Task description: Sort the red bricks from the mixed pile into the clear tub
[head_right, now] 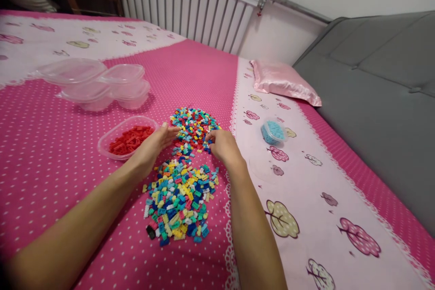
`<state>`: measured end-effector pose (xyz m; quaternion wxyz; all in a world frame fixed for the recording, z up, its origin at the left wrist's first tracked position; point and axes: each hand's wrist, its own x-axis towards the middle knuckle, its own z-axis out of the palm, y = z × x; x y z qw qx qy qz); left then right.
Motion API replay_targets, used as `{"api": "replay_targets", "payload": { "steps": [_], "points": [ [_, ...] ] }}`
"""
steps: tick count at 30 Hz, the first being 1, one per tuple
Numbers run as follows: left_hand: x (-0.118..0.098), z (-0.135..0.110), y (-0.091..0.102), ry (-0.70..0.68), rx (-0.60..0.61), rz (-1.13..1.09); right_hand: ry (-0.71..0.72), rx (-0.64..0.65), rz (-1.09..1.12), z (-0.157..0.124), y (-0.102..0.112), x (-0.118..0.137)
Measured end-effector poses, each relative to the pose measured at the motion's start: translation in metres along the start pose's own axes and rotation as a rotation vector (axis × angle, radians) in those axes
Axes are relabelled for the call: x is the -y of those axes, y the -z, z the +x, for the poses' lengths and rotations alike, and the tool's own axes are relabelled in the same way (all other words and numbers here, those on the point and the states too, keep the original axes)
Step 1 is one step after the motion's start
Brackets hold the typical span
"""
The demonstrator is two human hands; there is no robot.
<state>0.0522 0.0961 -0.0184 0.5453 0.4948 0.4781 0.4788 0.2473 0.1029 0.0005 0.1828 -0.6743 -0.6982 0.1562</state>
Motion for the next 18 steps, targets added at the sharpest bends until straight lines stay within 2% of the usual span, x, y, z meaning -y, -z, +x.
{"api": "replay_targets", "payload": {
  "steps": [6, 13, 18],
  "points": [
    [-0.001, -0.001, -0.001, 0.014, -0.011, -0.027, -0.001, -0.004, 0.044, 0.002, 0.000, 0.001],
    [-0.002, -0.003, -0.004, -0.039, 0.006, -0.058, -0.121, 0.000, -0.098, -0.002, 0.012, 0.001],
    [-0.005, -0.002, -0.005, -0.062, -0.019, -0.181, -0.184, 0.004, -0.130, -0.003, 0.013, 0.004]
  ]
}}
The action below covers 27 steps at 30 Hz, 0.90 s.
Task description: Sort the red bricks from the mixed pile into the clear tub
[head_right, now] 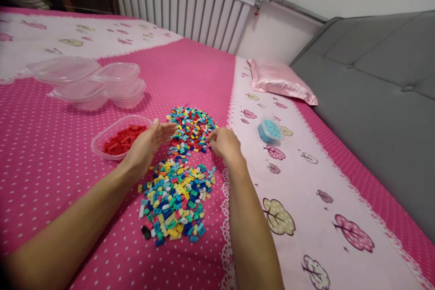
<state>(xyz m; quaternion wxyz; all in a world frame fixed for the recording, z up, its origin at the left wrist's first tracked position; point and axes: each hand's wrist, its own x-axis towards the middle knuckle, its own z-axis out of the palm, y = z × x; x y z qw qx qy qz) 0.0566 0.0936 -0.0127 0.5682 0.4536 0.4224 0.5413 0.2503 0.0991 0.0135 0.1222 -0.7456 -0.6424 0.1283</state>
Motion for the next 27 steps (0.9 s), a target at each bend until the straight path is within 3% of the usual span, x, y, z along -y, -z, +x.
{"api": "replay_targets", "payload": {
  "steps": [9, 18, 27],
  "points": [
    [-0.017, -0.004, -0.004, 0.070, 0.036, -0.299, 0.203, 0.110, 0.077, 0.005, -0.013, 0.005],
    [-0.025, -0.004, 0.003, 0.314, 0.137, -0.653, 0.171, 0.085, -0.008, 0.002, -0.014, 0.013],
    [-0.028, -0.007, 0.003, 0.438, 0.266, -0.768, 0.198, -0.022, 0.069, 0.000, -0.011, 0.008]
  ]
}}
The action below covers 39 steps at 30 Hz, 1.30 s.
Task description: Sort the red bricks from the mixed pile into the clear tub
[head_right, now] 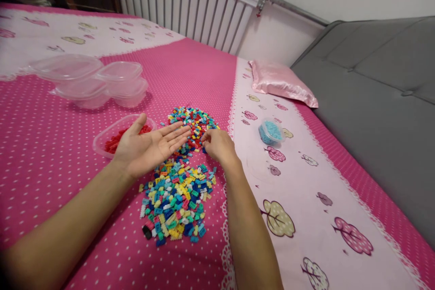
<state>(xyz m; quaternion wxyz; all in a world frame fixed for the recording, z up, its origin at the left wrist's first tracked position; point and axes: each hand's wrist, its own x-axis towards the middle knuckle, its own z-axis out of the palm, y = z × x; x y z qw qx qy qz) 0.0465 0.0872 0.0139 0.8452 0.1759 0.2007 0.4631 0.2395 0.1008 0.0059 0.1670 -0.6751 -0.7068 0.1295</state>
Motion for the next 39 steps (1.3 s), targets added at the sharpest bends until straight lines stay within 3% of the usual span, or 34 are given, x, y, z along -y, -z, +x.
{"api": "replay_targets", "payload": {
  "steps": [5, 9, 14, 21, 25, 29, 34, 39],
  "points": [
    [-0.001, 0.001, 0.007, 0.089, 0.085, -0.053, 0.085, -0.191, 0.185, -0.002, 0.011, 0.003],
    [0.001, 0.002, 0.009, 0.141, 0.142, -0.078, 0.211, -0.273, 0.352, -0.006, 0.020, 0.015],
    [0.004, 0.001, 0.006, 0.112, 0.086, -0.041, 0.291, -0.270, 0.413, -0.017, 0.027, 0.031],
    [0.006, 0.001, 0.007, 0.120, 0.109, -0.050, 0.362, -0.275, 0.445, -0.024, 0.028, 0.042],
    [0.004, 0.001, 0.006, 0.108, 0.081, -0.056, 0.295, -0.328, 0.459, -0.019, 0.025, 0.037],
    [0.003, 0.000, 0.003, 0.051, 0.033, -0.044, 0.137, -0.342, 0.326, -0.012, 0.020, 0.025],
    [0.002, -0.001, 0.002, -0.090, 0.017, -0.015, -0.008, -0.217, 0.093, -0.003, 0.006, 0.015],
    [0.002, -0.001, 0.004, -0.145, 0.012, 0.001, -0.034, -0.073, -0.026, 0.004, -0.008, 0.013]
  ]
}}
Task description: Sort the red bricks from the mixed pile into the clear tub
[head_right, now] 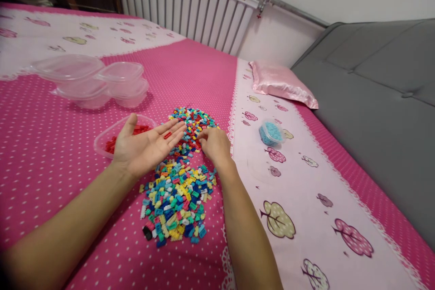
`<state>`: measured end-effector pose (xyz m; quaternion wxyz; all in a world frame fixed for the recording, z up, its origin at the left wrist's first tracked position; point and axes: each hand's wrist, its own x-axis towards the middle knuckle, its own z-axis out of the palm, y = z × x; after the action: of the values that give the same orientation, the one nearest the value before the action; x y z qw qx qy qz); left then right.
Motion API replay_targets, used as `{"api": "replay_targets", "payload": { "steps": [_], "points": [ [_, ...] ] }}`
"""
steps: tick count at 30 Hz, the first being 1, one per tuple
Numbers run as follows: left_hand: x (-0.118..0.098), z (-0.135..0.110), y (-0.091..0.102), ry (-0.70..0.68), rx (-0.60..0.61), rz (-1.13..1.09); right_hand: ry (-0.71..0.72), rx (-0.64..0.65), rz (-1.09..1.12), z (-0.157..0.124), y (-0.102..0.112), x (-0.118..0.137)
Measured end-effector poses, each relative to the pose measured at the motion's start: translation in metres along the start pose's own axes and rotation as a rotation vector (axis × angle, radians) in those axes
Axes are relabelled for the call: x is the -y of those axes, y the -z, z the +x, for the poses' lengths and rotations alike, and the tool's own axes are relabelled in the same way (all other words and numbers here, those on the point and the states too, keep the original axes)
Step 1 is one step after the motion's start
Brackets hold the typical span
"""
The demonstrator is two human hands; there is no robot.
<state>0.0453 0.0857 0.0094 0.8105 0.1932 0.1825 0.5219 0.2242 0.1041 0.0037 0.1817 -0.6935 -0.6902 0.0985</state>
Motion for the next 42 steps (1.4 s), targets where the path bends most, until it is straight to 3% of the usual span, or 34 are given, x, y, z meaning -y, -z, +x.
{"api": "replay_targets", "payload": {
  "steps": [13, 26, 35, 42],
  "points": [
    [0.000, 0.000, -0.002, -0.015, -0.009, 0.020, -0.044, 0.118, -0.112, 0.000, -0.007, 0.004],
    [0.001, 0.001, 0.001, -0.014, -0.002, 0.035, -0.025, 0.126, -0.045, -0.003, -0.003, 0.006],
    [0.001, 0.000, 0.000, 0.016, -0.008, -0.044, 0.021, -0.075, 0.084, -0.003, 0.011, 0.000],
    [0.002, -0.001, -0.003, 0.089, -0.004, -0.083, 0.161, -0.317, 0.260, -0.009, 0.022, 0.009]
  ]
}}
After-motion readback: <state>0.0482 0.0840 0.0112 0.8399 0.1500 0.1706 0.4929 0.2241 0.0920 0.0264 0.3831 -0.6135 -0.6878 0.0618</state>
